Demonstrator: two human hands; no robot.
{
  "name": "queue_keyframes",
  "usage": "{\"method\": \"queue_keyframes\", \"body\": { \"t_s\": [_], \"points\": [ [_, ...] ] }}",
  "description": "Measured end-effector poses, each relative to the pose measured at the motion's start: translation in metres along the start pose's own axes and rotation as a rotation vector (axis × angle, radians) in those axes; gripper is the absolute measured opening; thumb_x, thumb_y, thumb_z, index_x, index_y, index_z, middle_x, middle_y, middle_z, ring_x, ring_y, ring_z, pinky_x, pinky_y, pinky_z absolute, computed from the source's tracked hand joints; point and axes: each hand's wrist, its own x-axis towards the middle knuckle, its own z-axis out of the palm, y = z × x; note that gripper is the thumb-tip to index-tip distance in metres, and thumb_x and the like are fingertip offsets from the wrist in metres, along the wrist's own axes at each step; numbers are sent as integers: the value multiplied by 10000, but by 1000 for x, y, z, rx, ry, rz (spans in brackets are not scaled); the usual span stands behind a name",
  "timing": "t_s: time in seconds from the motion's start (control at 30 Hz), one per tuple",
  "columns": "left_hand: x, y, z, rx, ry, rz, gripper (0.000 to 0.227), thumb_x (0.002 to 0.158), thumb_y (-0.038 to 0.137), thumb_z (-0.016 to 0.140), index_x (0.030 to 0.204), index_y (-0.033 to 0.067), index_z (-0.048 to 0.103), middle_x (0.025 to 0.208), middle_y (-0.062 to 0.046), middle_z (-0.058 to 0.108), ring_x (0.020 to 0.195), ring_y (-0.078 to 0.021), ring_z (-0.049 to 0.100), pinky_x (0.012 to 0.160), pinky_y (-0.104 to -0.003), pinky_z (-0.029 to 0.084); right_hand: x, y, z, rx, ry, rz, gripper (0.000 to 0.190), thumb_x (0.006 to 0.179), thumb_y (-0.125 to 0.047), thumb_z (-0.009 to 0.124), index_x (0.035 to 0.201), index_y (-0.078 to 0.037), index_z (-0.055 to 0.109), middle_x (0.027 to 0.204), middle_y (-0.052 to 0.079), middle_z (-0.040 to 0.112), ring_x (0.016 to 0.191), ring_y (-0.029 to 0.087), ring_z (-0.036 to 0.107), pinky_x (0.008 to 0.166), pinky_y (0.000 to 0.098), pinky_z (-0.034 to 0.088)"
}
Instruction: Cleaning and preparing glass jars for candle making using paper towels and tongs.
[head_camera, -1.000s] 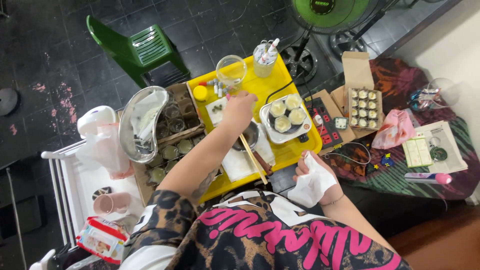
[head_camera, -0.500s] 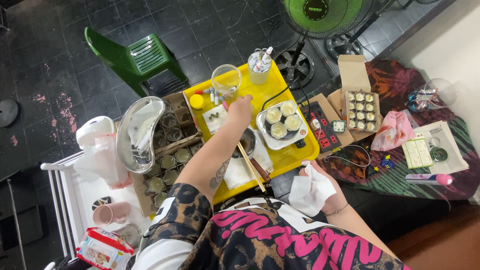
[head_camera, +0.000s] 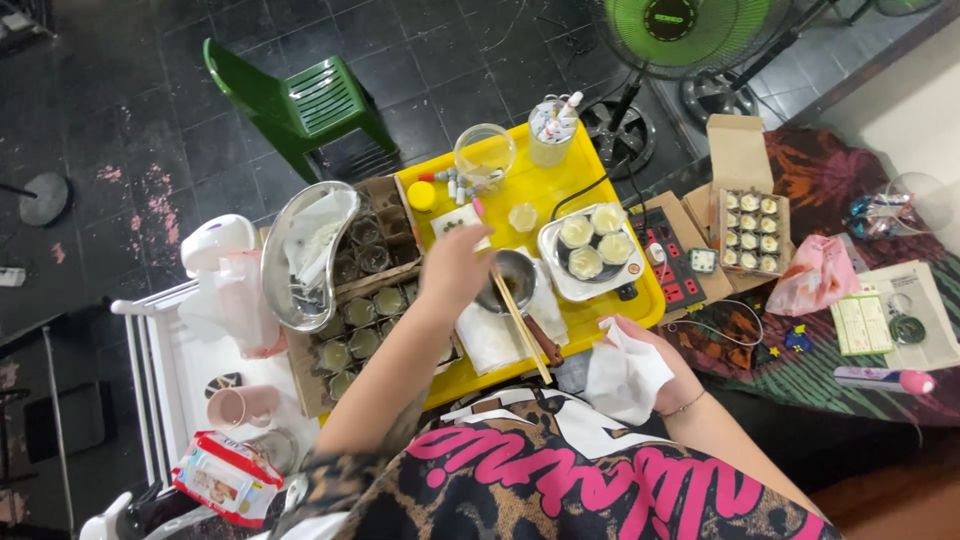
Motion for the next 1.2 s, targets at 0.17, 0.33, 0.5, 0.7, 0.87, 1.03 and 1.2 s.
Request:
{"method": "queue_keyframes", "body": {
  "t_s": [0.17, 0.33, 0.5, 0.7, 0.87, 1.03, 1.2],
  "points": [
    [-67, -28, -72, 36, 35, -234, 251, 879, 183, 702, 1118, 115, 736, 1066, -98, 734, 1022, -320, 676, 887, -431, 526, 55, 9, -47, -525, -193, -108, 306, 1100, -261, 569, 1239, -17, 689, 963, 12, 677, 820, 90, 610, 744, 272, 493],
    [-117, -76, -87, 73, 118, -353, 262, 850, 178, 719, 1104, 116, 736, 1015, -91, 739, 958, -311, 685, 835, -434, 531, 80, 19, -19, -1027, -6, -108, 400, 1006, -272, 583, 1328, -42, 643, 1166, 1, 702, 1053, 62, 613, 955, 259, 473],
    [-133, -92, -82, 63, 187, -401, 251, 854, 179, 723, 1098, 122, 738, 1004, -87, 745, 971, -307, 692, 844, -436, 534, 97, 28, -5, -701, -124, 101, 396, 957, -128, 644, 1332, -2, 631, 1137, 58, 736, 947, 110, 676, 872, 282, 535],
    [-130, -101, -75, 142, 241, -419, 282, 854, 210, 747, 1118, 113, 726, 1024, -82, 737, 979, -325, 678, 851, -450, 526, 98, 31, 13, -699, -196, 85, 366, 957, -96, 634, 1304, 19, 640, 1089, 58, 749, 917, 112, 694, 855, 279, 547],
    [-122, -106, -64, 282, 221, -407, 373, 818, 264, 787, 1142, 100, 703, 1012, -98, 713, 965, -340, 670, 835, -457, 526, 109, 48, 29, -738, -247, 67, 363, 974, -114, 634, 1310, 24, 645, 1065, 44, 736, 890, 109, 675, 850, 282, 537],
    [-110, -109, -52, 368, 151, -416, 422, 817, 282, 791, 1174, 85, 683, 1059, -126, 678, 953, -336, 671, 821, -445, 536, 125, 59, 40, -823, -319, 19, 363, 969, -100, 634, 1310, 27, 636, 1081, 28, 733, 916, 90, 658, 876, 257, 531],
    [-97, -119, -41, 450, -76, -525, 427, 879, 368, 767, 1092, 23, 632, 1098, -155, 651, 999, -334, 668, 829, -418, 557, 138, 51, 20, -876, -264, 41, 381, 957, -83, 632, 1327, 7, 649, 1065, 30, 743, 900, 98, 650, 857, 267, 524]
  ]
}}
